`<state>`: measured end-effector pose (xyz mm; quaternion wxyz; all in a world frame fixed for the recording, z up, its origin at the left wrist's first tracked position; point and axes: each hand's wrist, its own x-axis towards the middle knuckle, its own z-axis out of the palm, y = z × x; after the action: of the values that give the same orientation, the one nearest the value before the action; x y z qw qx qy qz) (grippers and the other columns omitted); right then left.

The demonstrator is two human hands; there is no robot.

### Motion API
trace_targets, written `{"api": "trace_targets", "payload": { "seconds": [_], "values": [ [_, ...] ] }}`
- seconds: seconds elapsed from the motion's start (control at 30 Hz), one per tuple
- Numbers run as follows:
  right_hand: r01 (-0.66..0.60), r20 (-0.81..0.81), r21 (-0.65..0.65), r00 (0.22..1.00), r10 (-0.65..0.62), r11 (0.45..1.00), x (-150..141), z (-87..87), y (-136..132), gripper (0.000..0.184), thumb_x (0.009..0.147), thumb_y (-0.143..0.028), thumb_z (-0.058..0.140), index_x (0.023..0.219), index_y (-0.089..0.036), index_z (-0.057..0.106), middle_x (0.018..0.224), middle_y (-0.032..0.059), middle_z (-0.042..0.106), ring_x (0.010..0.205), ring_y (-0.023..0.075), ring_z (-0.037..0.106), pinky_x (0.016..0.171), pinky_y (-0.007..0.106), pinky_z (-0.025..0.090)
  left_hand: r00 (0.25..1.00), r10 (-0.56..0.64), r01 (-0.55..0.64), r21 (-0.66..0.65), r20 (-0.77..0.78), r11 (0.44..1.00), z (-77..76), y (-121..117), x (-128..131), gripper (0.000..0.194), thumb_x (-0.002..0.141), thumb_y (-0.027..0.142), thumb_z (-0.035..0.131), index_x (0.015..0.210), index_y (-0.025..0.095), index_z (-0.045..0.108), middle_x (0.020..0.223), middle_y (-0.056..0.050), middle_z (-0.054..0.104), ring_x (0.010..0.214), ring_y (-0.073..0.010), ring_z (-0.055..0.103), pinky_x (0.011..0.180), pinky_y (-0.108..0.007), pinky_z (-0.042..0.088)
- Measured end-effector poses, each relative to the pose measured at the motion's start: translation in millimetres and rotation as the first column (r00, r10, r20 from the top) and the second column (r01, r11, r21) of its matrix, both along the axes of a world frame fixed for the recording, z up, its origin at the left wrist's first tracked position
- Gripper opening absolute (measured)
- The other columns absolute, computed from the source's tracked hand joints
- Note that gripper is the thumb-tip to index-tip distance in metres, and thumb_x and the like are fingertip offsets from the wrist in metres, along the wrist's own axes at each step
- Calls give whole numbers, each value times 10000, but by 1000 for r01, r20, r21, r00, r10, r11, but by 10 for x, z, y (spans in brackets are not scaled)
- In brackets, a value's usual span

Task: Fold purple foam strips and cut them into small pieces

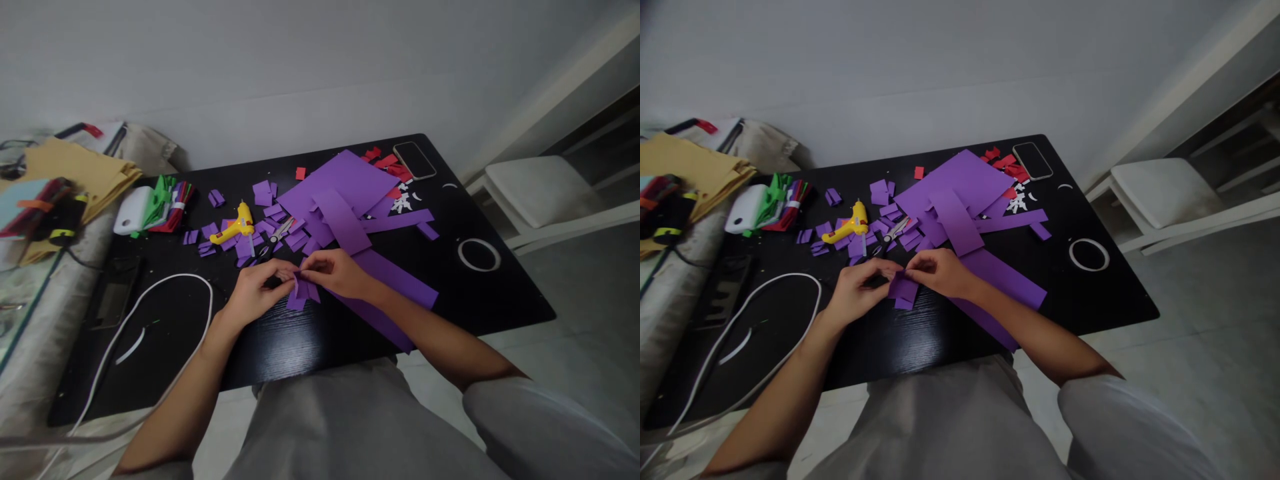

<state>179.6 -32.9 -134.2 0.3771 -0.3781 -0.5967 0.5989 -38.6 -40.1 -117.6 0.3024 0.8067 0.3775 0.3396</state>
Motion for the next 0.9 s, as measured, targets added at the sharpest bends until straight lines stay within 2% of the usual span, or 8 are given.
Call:
{"api": "trace_targets", "payload": {
  "seconds": [0.3, 0.53, 0.67, 0.9],
  "values": [
    [-35, 77, 72, 997, 30, 997, 35, 14, 4, 189, 845, -335, 697, 845, -147, 719, 808, 44, 725, 751, 155, 667, 743, 282, 521, 1000, -23, 24, -19, 19, 1000, 26, 6, 23, 155, 849, 181, 721, 1002, 154, 710, 824, -26, 765, 720, -123, 722, 713, -192, 576],
    [-73, 49, 27, 996, 72, 997, 47, -22, 15, 218, 812, -345, 721, 866, -134, 717, 816, 55, 730, 758, 164, 681, 746, 293, 538, 999, -20, 22, -66, 32, 998, 35, 10, 19, 160, 847, 216, 729, 994, 155, 719, 809, -31, 762, 712, -133, 722, 713, -204, 582],
    [-113, 93, 51, 990, 108, 992, 59, -50, 23, 243, 808, -375, 734, 862, -138, 725, 792, 49, 731, 734, 163, 676, 716, 281, 530, 998, -55, 60, -131, 35, 990, 27, 15, 28, 181, 847, 288, 741, 975, 161, 723, 809, -35, 765, 712, -143, 726, 715, -221, 591],
    [-232, 197, 106, 958, 209, 967, 88, -34, 33, 246, 859, -379, 696, 886, -138, 735, 777, 29, 714, 693, 134, 616, 656, 241, 477, 993, -109, 117, -239, 44, 964, 28, 17, 25, 179, 843, 302, 750, 960, 168, 727, 817, -35, 765, 729, -146, 725, 726, -233, 594]
  ]
}}
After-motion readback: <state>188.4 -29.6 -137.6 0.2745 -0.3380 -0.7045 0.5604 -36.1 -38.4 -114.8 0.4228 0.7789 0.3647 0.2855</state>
